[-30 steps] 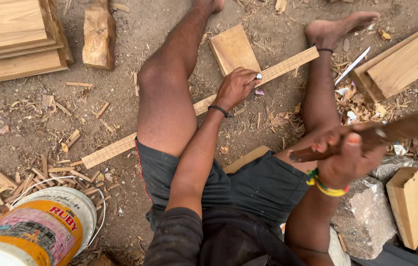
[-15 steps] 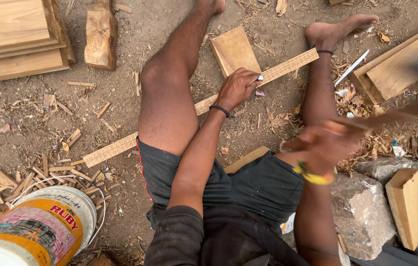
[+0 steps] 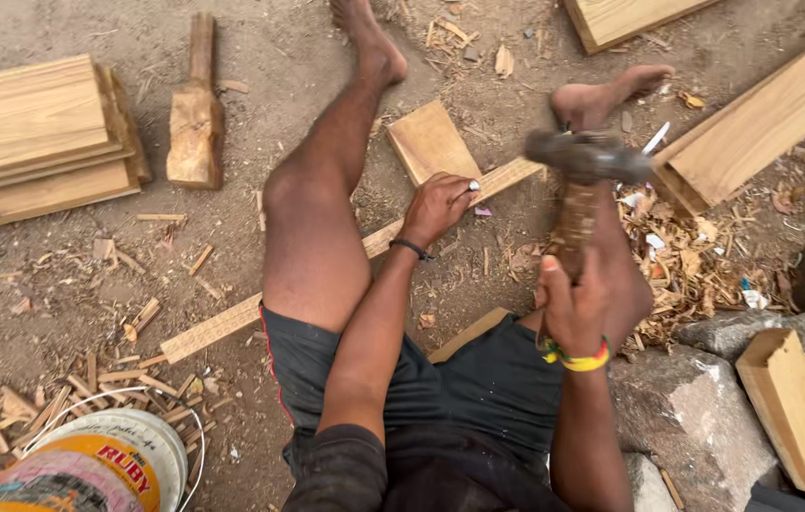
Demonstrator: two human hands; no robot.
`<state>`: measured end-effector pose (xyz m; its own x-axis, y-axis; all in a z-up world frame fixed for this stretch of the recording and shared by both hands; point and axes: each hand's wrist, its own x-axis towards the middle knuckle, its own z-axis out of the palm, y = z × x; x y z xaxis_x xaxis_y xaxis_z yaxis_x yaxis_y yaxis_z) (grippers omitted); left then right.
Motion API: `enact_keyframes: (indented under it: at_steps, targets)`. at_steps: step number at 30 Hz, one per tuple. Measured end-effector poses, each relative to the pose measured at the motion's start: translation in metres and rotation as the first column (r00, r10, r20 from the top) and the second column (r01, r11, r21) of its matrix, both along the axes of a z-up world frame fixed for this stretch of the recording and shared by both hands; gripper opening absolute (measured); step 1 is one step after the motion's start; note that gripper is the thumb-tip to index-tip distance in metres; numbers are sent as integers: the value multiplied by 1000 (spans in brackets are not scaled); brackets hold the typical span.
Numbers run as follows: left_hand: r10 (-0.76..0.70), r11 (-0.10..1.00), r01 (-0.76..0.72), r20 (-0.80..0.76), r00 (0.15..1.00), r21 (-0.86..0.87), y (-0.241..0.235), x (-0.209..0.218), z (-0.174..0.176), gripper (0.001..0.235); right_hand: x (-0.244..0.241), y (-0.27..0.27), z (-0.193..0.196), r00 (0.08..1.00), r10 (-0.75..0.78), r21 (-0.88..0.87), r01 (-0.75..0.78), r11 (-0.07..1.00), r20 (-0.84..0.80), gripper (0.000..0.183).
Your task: The person sits on the ground and uses a hammer to drive nails into small wooden planks. They repeatedly position the nail, strike it with the hammer, and adjust the wood as needed. The person also moves a larger plank aside to access the work area.
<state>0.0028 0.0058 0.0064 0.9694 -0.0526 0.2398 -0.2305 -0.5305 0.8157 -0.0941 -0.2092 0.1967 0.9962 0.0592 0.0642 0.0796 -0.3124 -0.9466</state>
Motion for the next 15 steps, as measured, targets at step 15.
enact_keyframes:
  at_steps: [15]
  targets:
    - [-48,999,48,18,999,-1,-3,-6,10,17,-7,-37,3,919,-160,313,43,949,360,25]
